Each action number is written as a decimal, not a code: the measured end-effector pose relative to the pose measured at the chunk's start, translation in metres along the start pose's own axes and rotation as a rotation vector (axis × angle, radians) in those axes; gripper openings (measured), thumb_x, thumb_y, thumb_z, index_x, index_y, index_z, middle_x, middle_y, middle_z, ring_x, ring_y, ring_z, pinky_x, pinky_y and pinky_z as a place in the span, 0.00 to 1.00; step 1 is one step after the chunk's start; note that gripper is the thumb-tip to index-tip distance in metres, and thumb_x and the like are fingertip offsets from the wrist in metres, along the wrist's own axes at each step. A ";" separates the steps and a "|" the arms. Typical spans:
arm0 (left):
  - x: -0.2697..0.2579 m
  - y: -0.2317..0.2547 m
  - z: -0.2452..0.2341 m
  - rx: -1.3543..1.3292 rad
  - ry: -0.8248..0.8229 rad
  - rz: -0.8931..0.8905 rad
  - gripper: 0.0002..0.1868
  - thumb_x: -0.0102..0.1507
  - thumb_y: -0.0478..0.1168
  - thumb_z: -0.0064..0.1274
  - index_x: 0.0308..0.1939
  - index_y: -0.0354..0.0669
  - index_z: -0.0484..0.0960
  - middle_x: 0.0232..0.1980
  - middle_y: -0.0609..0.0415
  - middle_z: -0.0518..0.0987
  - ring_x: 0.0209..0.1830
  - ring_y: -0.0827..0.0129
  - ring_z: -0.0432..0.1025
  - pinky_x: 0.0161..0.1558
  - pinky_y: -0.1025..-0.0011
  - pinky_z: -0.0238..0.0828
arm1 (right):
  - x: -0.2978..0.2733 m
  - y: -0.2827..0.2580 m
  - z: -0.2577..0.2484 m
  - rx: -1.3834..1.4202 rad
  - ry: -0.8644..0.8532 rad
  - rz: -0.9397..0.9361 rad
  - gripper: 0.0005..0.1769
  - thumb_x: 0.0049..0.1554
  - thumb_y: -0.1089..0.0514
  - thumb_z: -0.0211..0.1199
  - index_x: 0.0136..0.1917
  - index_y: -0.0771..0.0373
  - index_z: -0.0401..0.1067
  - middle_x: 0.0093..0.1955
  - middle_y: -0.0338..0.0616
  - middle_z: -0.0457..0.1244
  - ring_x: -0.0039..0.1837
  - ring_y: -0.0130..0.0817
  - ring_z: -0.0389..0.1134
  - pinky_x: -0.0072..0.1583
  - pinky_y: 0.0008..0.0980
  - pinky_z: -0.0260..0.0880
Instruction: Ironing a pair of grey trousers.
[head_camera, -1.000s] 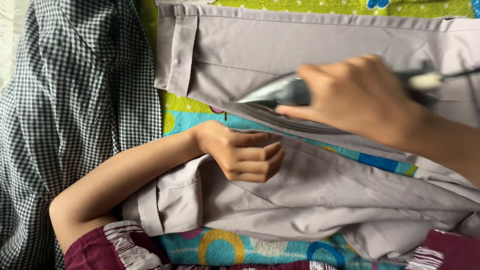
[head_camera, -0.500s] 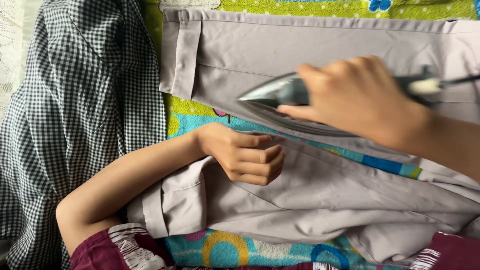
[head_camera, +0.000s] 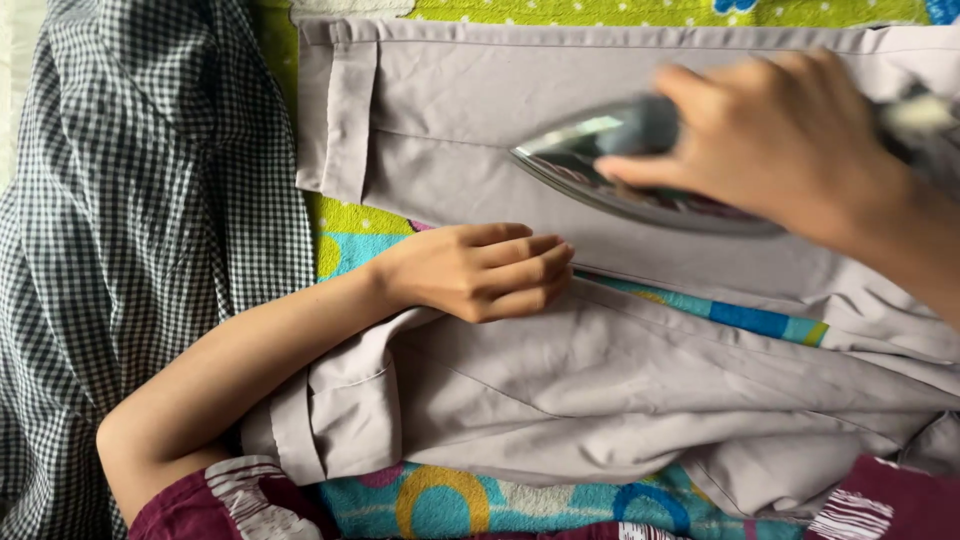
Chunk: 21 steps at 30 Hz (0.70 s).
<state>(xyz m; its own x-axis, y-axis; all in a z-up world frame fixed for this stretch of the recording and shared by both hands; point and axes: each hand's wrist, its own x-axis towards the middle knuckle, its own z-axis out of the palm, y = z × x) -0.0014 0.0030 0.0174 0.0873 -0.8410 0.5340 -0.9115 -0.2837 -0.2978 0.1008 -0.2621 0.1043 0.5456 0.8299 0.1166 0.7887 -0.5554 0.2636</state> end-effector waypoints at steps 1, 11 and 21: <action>0.000 -0.002 0.001 0.010 -0.009 -0.011 0.13 0.69 0.36 0.51 0.57 0.40 0.77 0.63 0.49 0.77 0.61 0.64 0.75 0.60 0.70 0.76 | 0.016 -0.004 -0.004 0.030 0.172 -0.030 0.35 0.49 0.26 0.73 0.39 0.62 0.78 0.21 0.44 0.61 0.25 0.41 0.66 0.33 0.39 0.68; -0.002 0.004 0.013 -0.392 -0.199 -0.393 0.31 0.73 0.54 0.45 0.76 0.41 0.67 0.80 0.45 0.61 0.80 0.57 0.59 0.77 0.57 0.58 | 0.084 -0.007 0.032 0.207 0.145 0.037 0.36 0.53 0.29 0.75 0.46 0.67 0.77 0.36 0.54 0.68 0.37 0.51 0.71 0.38 0.48 0.72; -0.001 0.003 0.013 -0.466 -0.300 -0.498 0.36 0.73 0.60 0.40 0.78 0.43 0.62 0.83 0.48 0.56 0.83 0.59 0.51 0.81 0.57 0.45 | -0.003 0.047 0.014 0.028 0.067 0.093 0.34 0.54 0.29 0.74 0.47 0.64 0.81 0.36 0.50 0.68 0.38 0.46 0.70 0.43 0.43 0.73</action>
<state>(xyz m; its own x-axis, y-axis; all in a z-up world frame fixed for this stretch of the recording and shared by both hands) 0.0012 -0.0028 0.0056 0.5801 -0.7722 0.2593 -0.8053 -0.4957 0.3253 0.1404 -0.2919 0.1025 0.5976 0.7756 0.2035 0.7434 -0.6310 0.2219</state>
